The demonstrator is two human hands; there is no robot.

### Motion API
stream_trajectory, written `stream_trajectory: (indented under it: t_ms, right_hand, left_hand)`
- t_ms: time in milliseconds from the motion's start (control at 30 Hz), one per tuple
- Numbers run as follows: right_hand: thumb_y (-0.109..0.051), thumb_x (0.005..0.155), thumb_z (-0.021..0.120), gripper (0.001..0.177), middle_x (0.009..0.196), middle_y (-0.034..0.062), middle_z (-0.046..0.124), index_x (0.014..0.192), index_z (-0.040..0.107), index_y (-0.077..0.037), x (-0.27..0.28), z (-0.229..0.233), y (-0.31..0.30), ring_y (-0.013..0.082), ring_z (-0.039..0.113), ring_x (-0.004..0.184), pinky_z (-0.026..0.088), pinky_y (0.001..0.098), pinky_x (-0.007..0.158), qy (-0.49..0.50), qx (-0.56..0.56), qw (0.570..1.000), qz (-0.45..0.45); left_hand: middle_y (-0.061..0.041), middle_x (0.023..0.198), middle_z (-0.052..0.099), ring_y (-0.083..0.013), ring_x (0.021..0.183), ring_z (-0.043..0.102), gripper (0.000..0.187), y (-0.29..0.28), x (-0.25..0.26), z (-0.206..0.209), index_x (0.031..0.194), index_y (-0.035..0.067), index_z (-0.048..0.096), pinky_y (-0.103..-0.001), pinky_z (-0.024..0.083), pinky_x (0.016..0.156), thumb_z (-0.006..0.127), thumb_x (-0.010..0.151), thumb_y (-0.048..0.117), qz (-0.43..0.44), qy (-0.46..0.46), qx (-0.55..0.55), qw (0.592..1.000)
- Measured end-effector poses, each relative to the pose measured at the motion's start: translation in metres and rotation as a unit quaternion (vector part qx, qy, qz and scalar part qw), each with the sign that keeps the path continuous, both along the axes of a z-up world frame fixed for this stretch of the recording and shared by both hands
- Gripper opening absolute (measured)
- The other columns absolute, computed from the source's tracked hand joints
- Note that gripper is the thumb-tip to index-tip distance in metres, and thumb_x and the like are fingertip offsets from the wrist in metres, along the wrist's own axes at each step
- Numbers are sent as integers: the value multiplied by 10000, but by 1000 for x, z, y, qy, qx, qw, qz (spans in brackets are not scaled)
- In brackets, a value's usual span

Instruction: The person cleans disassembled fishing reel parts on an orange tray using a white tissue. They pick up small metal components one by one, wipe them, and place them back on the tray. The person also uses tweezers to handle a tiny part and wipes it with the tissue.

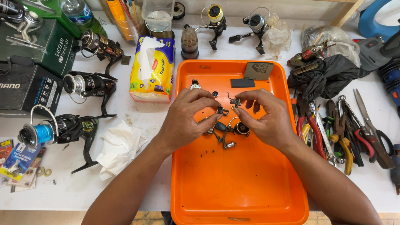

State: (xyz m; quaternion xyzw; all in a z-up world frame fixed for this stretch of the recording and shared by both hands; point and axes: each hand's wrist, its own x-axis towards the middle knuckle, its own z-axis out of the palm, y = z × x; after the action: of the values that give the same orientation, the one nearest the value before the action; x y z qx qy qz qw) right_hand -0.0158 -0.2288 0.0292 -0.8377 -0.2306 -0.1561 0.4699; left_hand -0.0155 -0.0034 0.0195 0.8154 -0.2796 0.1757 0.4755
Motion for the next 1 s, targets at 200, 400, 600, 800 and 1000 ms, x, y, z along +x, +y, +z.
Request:
stream_trajectory:
  t_ms: [200, 400, 600, 800, 1000]
  right_hand:
    - [-41, 838, 755, 256, 912, 103, 715, 1087, 696, -29, 5, -6, -14, 180, 602, 716, 509, 280, 616, 25, 34, 999, -15]
    - [-26, 859, 748, 276, 927, 147, 701, 1130, 694, -5, 9, 4, -21, 190, 607, 705, 499, 298, 603, 25, 42, 999, -14]
    - [-16, 890, 717, 278, 946, 171, 693, 1164, 679, 12, 11, 23, -21, 198, 590, 716, 480, 314, 604, 41, 17, 999, -3]
    - [-36, 886, 723, 290, 928, 141, 703, 1175, 699, -31, 21, 14, -32, 167, 588, 727, 479, 282, 597, 88, 32, 995, -28]
    - [-72, 868, 717, 271, 914, 121, 724, 1139, 716, -71, 22, 9, -29, 148, 607, 716, 502, 258, 595, 148, 52, 987, -42]
  left_hand:
    - [8, 980, 631, -222, 927, 580, 141, 20, 24, -16, 953, 193, 717, -345, 479, 858, 771, 846, 267, 76, -82, 68, 991]
    - [-24, 1085, 599, -290, 1073, 539, 158, 24, 36, -40, 944, 206, 728, -413, 483, 835, 782, 805, 259, 123, -112, 225, 960]
    - [-46, 1095, 564, -325, 1078, 518, 188, 8, 48, -37, 976, 195, 748, -430, 486, 797, 782, 796, 234, 141, -122, 275, 943]
    - [-28, 977, 528, -283, 994, 486, 205, -22, 97, -63, 837, 185, 743, -407, 451, 783, 833, 695, 302, 177, -190, 329, 908]
    - [-62, 934, 519, -283, 938, 478, 244, -38, 114, -72, 906, 134, 750, -393, 418, 722, 813, 725, 285, 169, -172, 370, 897]
